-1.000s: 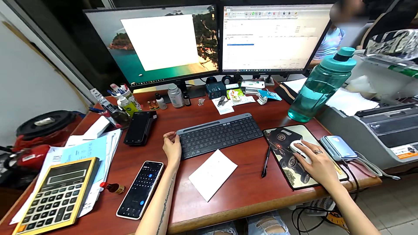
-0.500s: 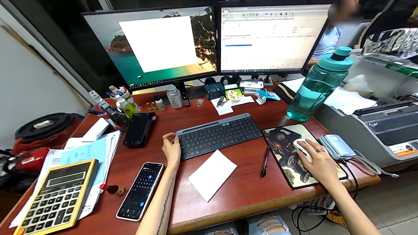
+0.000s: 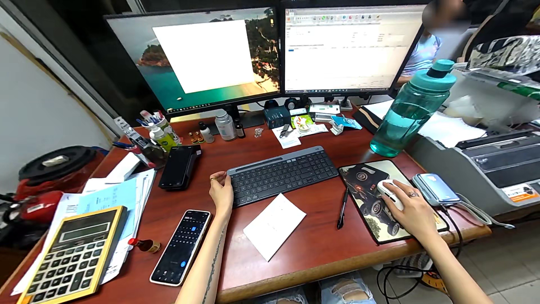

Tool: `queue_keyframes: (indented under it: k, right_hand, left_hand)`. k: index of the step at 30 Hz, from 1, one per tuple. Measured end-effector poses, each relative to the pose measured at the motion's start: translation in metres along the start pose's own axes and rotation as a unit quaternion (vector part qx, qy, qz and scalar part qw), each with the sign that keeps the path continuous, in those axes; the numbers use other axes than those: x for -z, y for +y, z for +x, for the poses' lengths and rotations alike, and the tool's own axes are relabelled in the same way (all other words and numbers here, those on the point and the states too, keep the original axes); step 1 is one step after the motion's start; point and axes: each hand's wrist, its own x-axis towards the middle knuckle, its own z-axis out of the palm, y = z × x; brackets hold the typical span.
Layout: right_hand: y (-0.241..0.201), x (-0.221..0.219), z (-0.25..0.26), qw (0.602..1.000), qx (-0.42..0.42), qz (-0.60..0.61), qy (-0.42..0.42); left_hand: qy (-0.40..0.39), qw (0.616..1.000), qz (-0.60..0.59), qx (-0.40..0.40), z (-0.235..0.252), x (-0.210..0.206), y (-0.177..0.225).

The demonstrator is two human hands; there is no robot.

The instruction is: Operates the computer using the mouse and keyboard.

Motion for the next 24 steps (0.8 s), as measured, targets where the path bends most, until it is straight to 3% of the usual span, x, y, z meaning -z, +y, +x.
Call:
queue_keyframes:
  k: [12,24]
  right_hand:
    - [0.011,0.007,0.006,0.999,0.051,0.002,0.000]
    - [0.015,0.008,0.014,0.999,0.030,-0.014,-0.008]
  left_hand:
    - [-0.005,1.000,0.002,-0.010,0.002,0.002,-0.003]
    - [-0.006,1.000,0.003,-0.021,0.003,0.001,-0.007]
